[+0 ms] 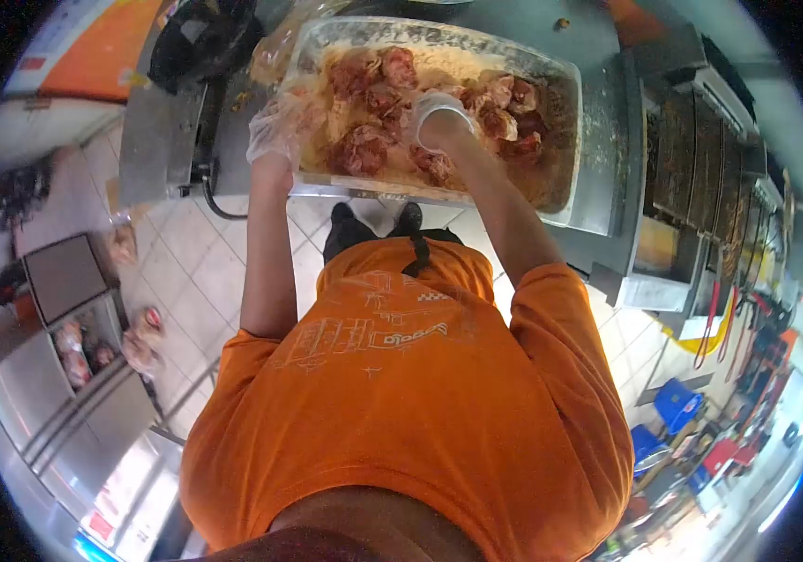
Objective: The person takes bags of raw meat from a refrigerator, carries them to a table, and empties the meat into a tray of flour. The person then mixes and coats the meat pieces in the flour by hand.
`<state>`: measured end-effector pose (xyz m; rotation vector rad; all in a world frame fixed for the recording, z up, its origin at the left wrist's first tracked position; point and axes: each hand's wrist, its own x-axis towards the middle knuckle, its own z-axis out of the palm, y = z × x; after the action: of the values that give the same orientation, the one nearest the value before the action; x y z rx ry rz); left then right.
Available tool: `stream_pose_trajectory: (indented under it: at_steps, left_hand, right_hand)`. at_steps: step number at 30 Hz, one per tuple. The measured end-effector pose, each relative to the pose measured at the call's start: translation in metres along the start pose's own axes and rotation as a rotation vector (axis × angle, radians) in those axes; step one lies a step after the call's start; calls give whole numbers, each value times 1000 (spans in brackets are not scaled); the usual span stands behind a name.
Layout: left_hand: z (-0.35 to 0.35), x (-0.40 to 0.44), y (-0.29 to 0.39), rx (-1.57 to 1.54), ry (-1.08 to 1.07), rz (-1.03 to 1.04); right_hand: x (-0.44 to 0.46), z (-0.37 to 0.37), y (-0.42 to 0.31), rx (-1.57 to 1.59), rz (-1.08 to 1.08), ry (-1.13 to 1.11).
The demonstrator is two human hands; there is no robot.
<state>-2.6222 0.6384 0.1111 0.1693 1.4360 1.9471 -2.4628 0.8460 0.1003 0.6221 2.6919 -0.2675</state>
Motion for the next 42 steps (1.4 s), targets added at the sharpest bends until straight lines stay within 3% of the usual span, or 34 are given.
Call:
stream_pose_trajectory:
  at_steps: [1,5,9,11,12,14,17,20,22,23,25,27,29,32,34,37,38,39,41,42]
  left_hand:
    - [-3,-3,-1,31,19,25]
    - [-5,-7,-2,-12,33,35]
    - [2,-8,-11,-53,51,-7]
    - [3,-11,-13,472,30,208]
    - [11,-15,-4,476,25,203]
    - [33,-23,23,201,38,-143]
    - [38,-25,22,328,-27,-31]
    - [23,-20,-2,291,-24,39]
    - [22,-24,-1,281,7,47]
    - [22,-27,-1,276,29,53]
    - [20,-26,3,299,32,-38]
    - [16,-25,-1,326,22,-127]
    - [5,-21,-16,409,-19,35]
    - [20,-35,10,382,6,-15]
    - [15,-30,7,449,-37,-1]
    - [21,-20,2,559,-62,33]
    - [24,-19,0,604,-38,48]
    - [25,-19,-1,606,-44,49]
    - [26,-18,-4,500,-135,76]
    - [28,-19,2,505,-142,78]
  right_hand:
    - [3,-6,-4,-125,-54,-143]
    - [-8,-28,-22,-195,16,-170]
    - [-5,-3,-21,-30,92,-91]
    - [1,10,-20,-28,80,-51]
    - [7,18,-19,-120,48,-57]
    - [2,12,-24,-206,26,-63]
    - [-9,-15,-35,-150,175,-116]
    - [2,14,-6,-200,66,-51]
    - [-1,15,7,-738,-352,-235]
    - [-2,22,16,-739,-358,-237]
    - [-4,31,25,-286,-114,15]
    - [-9,20,19,-427,-114,-25]
    - [-11,8,19,-569,-115,-56]
    - [-16,0,30,-645,-277,66]
    - [-34,-23,21,110,185,224]
    - [-59,-40,38,372,252,294]
    - [-66,-29,55,580,170,479]
    - [-71,-25,69,582,175,482]
    - [-76,-22,95,1255,294,393]
    - [-79,-22,109,1259,297,401]
